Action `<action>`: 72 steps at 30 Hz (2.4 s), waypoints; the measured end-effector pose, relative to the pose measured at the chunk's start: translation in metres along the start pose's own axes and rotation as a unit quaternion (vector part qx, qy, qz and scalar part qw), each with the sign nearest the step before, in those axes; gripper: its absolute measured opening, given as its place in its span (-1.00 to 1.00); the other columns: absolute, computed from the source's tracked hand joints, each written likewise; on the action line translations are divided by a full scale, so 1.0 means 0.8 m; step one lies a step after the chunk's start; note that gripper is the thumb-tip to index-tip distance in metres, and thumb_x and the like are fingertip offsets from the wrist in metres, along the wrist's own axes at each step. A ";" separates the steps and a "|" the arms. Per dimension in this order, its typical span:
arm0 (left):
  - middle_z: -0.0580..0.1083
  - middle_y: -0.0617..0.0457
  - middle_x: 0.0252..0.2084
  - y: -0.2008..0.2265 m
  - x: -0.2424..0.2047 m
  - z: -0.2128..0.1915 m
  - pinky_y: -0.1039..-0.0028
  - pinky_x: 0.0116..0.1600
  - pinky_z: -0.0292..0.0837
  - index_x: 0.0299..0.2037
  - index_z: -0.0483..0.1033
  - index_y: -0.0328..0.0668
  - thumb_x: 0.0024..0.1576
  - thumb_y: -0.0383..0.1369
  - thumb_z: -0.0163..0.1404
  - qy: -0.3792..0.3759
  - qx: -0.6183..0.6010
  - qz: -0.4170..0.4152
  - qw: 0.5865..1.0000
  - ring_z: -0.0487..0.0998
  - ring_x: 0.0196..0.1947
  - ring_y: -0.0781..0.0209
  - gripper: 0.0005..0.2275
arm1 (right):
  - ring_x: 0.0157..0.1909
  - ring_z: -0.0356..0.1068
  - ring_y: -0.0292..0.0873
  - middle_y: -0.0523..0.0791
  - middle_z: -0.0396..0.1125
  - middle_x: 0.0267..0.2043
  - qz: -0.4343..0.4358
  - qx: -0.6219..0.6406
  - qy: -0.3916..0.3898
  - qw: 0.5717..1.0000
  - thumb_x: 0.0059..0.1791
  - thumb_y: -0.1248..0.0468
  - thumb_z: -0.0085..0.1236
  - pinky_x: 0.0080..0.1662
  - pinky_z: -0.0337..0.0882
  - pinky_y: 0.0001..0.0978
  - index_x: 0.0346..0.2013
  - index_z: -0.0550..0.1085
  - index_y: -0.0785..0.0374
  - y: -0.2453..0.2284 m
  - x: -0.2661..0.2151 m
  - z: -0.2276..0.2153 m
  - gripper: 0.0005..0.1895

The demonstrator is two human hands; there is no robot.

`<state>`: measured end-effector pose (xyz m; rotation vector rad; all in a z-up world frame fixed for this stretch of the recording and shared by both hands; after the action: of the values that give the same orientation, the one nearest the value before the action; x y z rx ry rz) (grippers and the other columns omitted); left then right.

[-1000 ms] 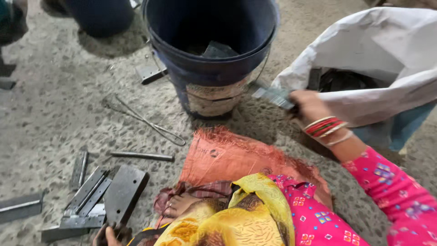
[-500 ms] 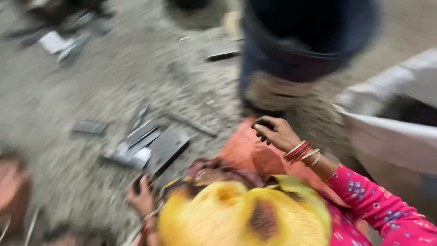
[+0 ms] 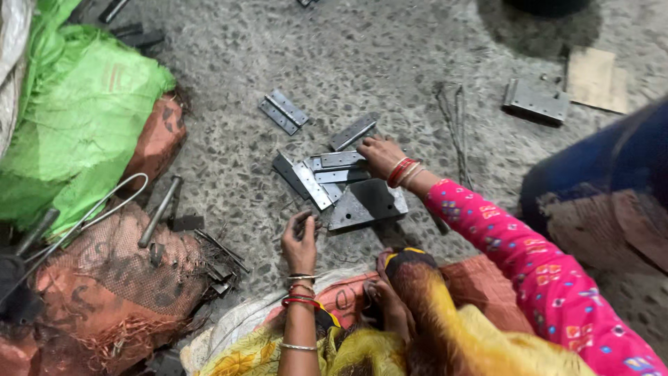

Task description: The person sits on the floor and sorts small metal hinge parts. They use a metal rod to tap the parts on a metal block and a wire hook to gather and move the parts into a pile.

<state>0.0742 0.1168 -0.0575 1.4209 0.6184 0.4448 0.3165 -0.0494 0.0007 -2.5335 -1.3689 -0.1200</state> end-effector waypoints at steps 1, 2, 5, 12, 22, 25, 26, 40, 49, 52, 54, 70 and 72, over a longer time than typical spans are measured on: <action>0.62 0.08 -0.19 -0.006 -0.002 0.003 0.52 -0.12 0.55 -0.05 0.60 -0.26 0.22 -0.35 0.08 0.002 0.030 -0.012 0.999 0.63 -0.24 0.34 -0.81 | 0.00 0.41 0.09 -0.03 0.39 -0.11 -0.008 -0.016 -0.005 1.000 -0.10 0.23 0.17 -0.05 0.44 -0.03 -0.24 0.46 0.20 0.000 0.008 0.024 -0.81; 0.63 0.06 -0.20 -0.011 -0.002 0.006 0.51 -0.12 0.53 -0.04 0.61 -0.26 0.22 -0.35 0.08 0.003 0.061 -0.022 0.998 0.62 -0.24 0.33 -0.81 | 0.00 0.42 0.05 -0.07 0.41 -0.12 -0.005 -0.052 0.003 0.999 -0.11 0.24 0.16 -0.04 0.42 0.07 -0.21 0.48 0.15 0.005 0.015 0.041 -0.80; 0.63 0.04 -0.18 -0.013 -0.009 0.019 0.53 -0.08 0.52 -0.04 0.61 -0.26 0.22 -0.37 0.08 -0.006 0.069 -0.014 0.998 0.62 -0.21 0.34 -0.81 | 0.03 0.43 0.03 -0.12 0.43 -0.08 -0.009 -0.078 0.007 0.997 -0.10 0.27 0.15 -0.02 0.40 0.16 -0.10 0.50 0.11 0.014 0.031 0.075 -0.73; 0.64 0.02 -0.17 -0.003 -0.012 0.020 0.52 -0.07 0.56 -0.03 0.59 -0.30 0.22 -0.40 0.07 -0.012 0.039 -0.011 0.999 0.66 -0.20 0.32 -0.81 | -0.03 0.45 0.16 0.03 0.45 -0.15 -0.047 0.047 -0.092 0.994 -0.06 0.14 0.17 0.00 0.45 -0.03 -0.20 0.56 0.21 0.032 0.044 0.096 -0.75; 0.64 -0.02 -0.18 0.002 -0.013 0.026 0.52 -0.09 0.57 -0.04 0.59 -0.32 0.22 -0.37 0.09 -0.015 -0.025 -0.049 0.998 0.67 -0.20 0.27 -0.81 | -0.22 0.47 0.24 0.11 0.48 -0.28 0.082 0.090 -0.033 0.992 0.06 0.09 0.10 -0.14 0.46 0.04 -0.18 0.58 0.23 0.020 0.041 0.032 -0.72; 0.63 -0.02 -0.14 0.004 -0.020 0.026 0.47 -0.07 0.57 -0.02 0.59 -0.28 0.22 -0.29 0.08 -0.007 -0.133 -0.111 0.985 0.65 -0.18 0.23 -0.76 | -0.22 0.49 0.20 0.11 0.49 -0.23 0.071 0.218 0.026 0.973 0.01 0.13 0.14 -0.17 0.48 -0.04 -0.09 0.56 0.29 -0.041 0.009 -0.018 -0.68; 0.63 -0.01 -0.14 0.000 -0.024 0.028 0.45 -0.06 0.59 -0.02 0.58 -0.24 0.21 -0.26 0.06 -0.005 -0.175 -0.157 0.972 0.66 -0.18 0.21 -0.75 | -0.24 0.52 0.17 0.07 0.51 -0.26 0.080 0.280 -0.023 0.956 0.00 0.12 0.15 -0.18 0.50 -0.08 -0.10 0.56 0.27 -0.056 0.002 -0.015 -0.69; 0.63 -0.14 -0.18 -0.016 -0.038 0.038 0.30 -0.10 0.60 -0.07 0.59 -0.38 0.13 -0.33 0.10 0.008 -0.415 -0.254 0.874 0.68 -0.26 0.05 -0.74 | 0.14 0.29 0.16 0.02 0.40 0.07 0.087 -0.008 -0.099 0.991 -0.18 0.01 0.31 0.03 0.32 0.08 -0.03 0.56 0.09 0.012 0.039 0.086 -0.52; 0.55 0.03 -0.07 -0.040 -0.027 0.022 0.25 0.07 0.50 -0.03 0.56 -0.18 0.15 -0.28 0.13 0.070 -0.467 -0.220 0.854 0.57 -0.07 0.11 -0.75 | -0.37 0.57 0.05 -0.02 0.50 -0.37 0.035 0.367 -0.045 0.929 -0.05 0.03 0.23 -0.28 0.53 -0.15 -0.12 0.52 0.22 -0.115 0.025 -0.017 -0.64; 0.60 -0.05 -0.13 -0.032 -0.030 0.030 0.22 0.05 0.53 -0.07 0.58 -0.25 0.11 -0.30 0.08 0.030 -0.495 -0.248 0.832 0.63 -0.12 0.03 -0.75 | -0.30 0.62 0.06 -0.03 0.56 -0.33 0.217 0.393 -0.241 0.860 -0.15 -0.08 0.27 -0.31 0.59 -0.07 -0.22 0.55 0.16 -0.108 0.015 0.042 -0.58; 0.60 -0.09 -0.17 -0.036 -0.031 0.021 0.19 0.02 0.53 -0.09 0.57 -0.34 0.13 -0.44 0.10 0.041 -0.432 -0.258 0.863 0.63 -0.17 -0.02 -0.82 | -0.28 0.55 0.15 0.04 0.52 -0.32 0.174 0.220 -0.145 0.949 -0.10 -0.17 0.28 -0.23 0.52 -0.01 -0.28 0.55 0.22 -0.104 0.039 0.032 -0.51; 0.54 0.13 -0.24 -0.077 -0.026 0.011 0.27 -0.10 0.48 -0.13 0.55 -0.02 0.11 -0.17 0.17 0.092 -0.474 -0.271 0.833 0.57 -0.26 0.17 -0.77 | -0.29 0.48 0.21 0.08 0.45 -0.38 -0.035 0.119 -0.095 0.988 -0.13 0.08 0.22 -0.21 0.49 0.05 -0.35 0.47 0.17 -0.214 0.016 0.006 -0.75; 0.46 0.06 -0.29 -0.070 -0.022 0.017 0.18 -0.17 0.46 -0.14 0.48 -0.09 0.27 -0.12 0.25 0.041 -0.527 -0.248 0.812 0.52 -0.32 0.07 -0.72 | -0.29 0.50 0.20 0.08 0.47 -0.36 0.003 0.138 -0.208 0.968 -0.02 -0.04 0.19 -0.17 0.48 0.03 -0.32 0.52 0.14 -0.231 0.014 0.032 -0.69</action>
<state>0.0652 0.0890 -0.1102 0.1540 0.6251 0.3312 0.1675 0.0629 0.0124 -2.4044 -1.3989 0.5958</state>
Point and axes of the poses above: each hand's wrist, its own x-axis towards the middle knuckle, its own z-axis out of the palm, y = z × x, the point moved 10 cm from there along x, towards the middle knuckle
